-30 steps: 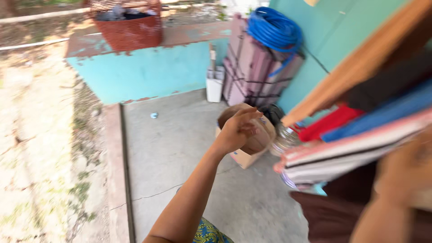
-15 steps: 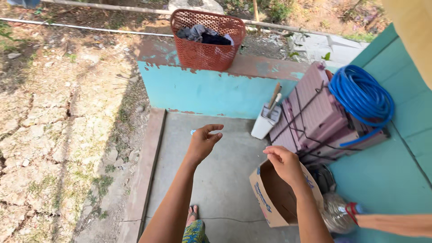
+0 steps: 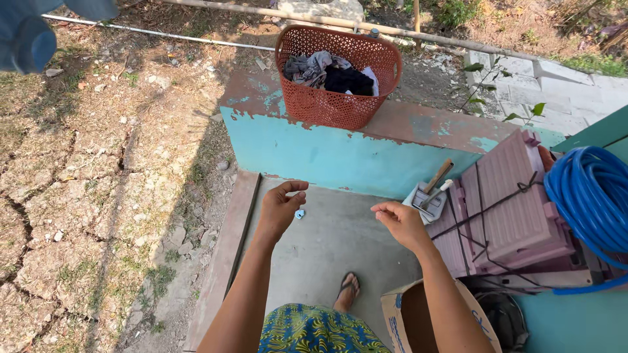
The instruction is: The person takes wet clothes from a laundry basket, places them on hangers, and hangs them on a clothesline. Items handled include a red shirt, a beige towel, a brown skirt, and a dark blue Adidas shirt.
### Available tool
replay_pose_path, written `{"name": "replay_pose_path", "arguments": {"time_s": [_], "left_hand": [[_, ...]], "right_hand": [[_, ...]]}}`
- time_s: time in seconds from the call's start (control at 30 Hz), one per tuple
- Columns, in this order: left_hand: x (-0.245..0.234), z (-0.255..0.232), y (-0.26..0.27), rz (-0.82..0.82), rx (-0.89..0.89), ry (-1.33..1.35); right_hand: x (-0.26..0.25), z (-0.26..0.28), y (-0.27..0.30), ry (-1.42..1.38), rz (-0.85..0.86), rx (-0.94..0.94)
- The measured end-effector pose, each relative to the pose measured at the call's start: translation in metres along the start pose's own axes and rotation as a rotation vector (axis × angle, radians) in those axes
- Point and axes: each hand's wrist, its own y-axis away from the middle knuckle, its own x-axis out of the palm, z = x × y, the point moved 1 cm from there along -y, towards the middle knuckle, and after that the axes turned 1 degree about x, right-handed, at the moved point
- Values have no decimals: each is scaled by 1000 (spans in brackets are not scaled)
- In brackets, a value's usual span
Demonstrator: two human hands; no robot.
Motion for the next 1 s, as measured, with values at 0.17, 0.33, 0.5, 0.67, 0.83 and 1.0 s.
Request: {"name": "replay_pose_path", "arguments": {"time_s": [0.17, 0.33, 0.5, 0.67, 0.83, 1.0], "left_hand": [[16, 19, -76, 8, 15, -13], [38, 24, -167, -98, -16, 0], [76, 14, -231, -145, -97, -60], [100, 13, -266, -98, -159, -69], [94, 16, -302, -124, -193, -87], [89, 5, -348, -166, -172, -93]], "right_hand": [[-9, -32, -130, -6, 10, -76], [-22, -67, -263, -89, 134, -132], [-81, -105, -390, 9, 71, -60], [-81, -120, -480, -132, -49, -31], [-32, -117, -506, -35, 42, 6], [-14, -136, -541, -79, -8, 9]]}}
